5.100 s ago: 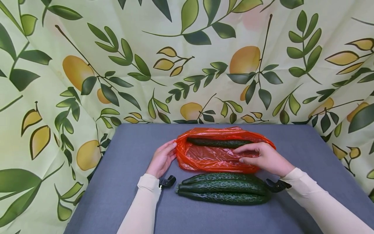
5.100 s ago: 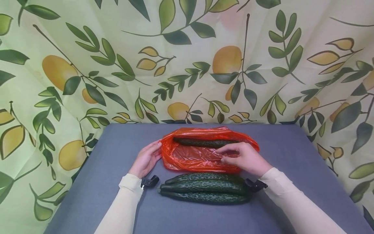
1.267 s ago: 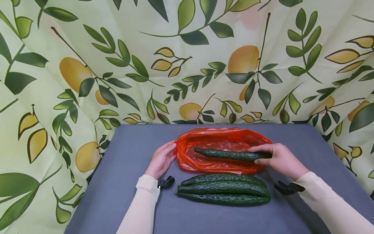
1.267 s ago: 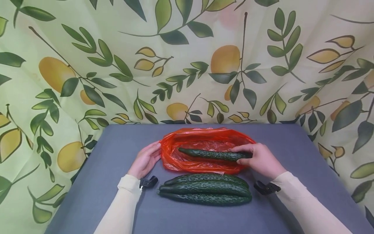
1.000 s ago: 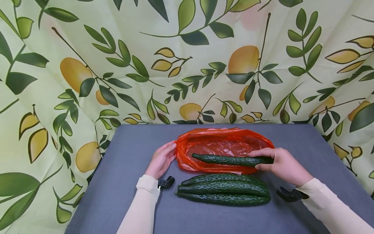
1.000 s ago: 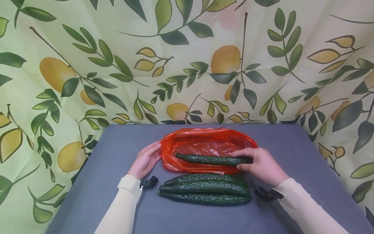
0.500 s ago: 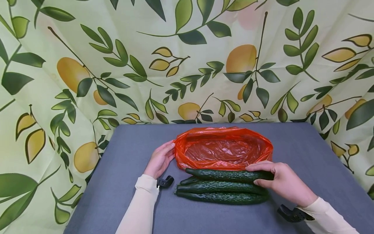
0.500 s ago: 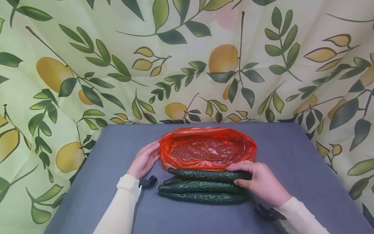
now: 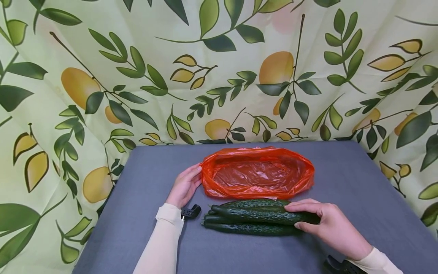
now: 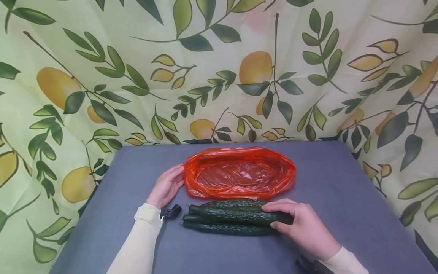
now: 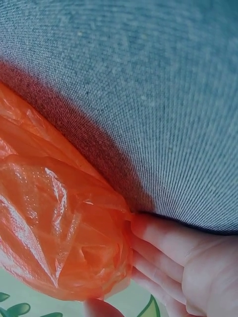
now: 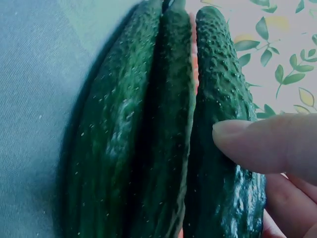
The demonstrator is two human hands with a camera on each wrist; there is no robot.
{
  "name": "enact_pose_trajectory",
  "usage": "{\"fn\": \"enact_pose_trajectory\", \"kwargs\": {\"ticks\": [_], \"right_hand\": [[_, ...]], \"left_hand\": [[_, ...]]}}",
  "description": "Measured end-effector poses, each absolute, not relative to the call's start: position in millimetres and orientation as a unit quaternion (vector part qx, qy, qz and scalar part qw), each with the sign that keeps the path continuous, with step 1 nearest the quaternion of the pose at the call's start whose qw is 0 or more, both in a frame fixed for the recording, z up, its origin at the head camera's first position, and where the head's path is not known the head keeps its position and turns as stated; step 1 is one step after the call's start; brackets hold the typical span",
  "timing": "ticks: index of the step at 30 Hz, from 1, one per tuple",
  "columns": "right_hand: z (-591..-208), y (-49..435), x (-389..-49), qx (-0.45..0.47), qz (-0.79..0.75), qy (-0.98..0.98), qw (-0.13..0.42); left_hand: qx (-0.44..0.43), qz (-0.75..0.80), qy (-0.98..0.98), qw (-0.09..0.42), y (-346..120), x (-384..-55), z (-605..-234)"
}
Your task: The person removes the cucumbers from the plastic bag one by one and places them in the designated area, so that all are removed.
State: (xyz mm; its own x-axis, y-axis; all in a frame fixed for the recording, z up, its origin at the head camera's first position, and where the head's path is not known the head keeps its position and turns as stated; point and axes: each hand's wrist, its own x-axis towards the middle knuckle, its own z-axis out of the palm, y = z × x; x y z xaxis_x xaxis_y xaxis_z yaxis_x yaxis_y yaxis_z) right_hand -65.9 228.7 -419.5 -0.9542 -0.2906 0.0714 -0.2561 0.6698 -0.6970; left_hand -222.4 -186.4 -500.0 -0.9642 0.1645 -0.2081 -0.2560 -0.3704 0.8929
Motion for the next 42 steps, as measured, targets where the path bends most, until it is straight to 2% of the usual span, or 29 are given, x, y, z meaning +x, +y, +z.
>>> {"fn": "enact_pose_trajectory", "kwargs": {"ticks": [11, 21, 29, 42], "right_hand": [[-431, 220, -51, -0.183, -0.405, 0.895, 0.028], [-449, 216, -41, -0.191, -0.422, 0.884, 0.055], [-460, 210, -34, -0.205, -0.418, 0.885, 0.018], [-462, 208, -30, -0.198, -0.399, 0.895, 0.016]], "left_hand": [[-0.039, 0.823, 0.553, 0.127, -186, -223, -501], [-0.042, 0.823, 0.552, 0.124, -186, -222, -501], [-0.044, 0.825, 0.549, 0.124, -186, -222, -500], [-0.045, 0.823, 0.554, 0.122, -185, -222, -501]]}}
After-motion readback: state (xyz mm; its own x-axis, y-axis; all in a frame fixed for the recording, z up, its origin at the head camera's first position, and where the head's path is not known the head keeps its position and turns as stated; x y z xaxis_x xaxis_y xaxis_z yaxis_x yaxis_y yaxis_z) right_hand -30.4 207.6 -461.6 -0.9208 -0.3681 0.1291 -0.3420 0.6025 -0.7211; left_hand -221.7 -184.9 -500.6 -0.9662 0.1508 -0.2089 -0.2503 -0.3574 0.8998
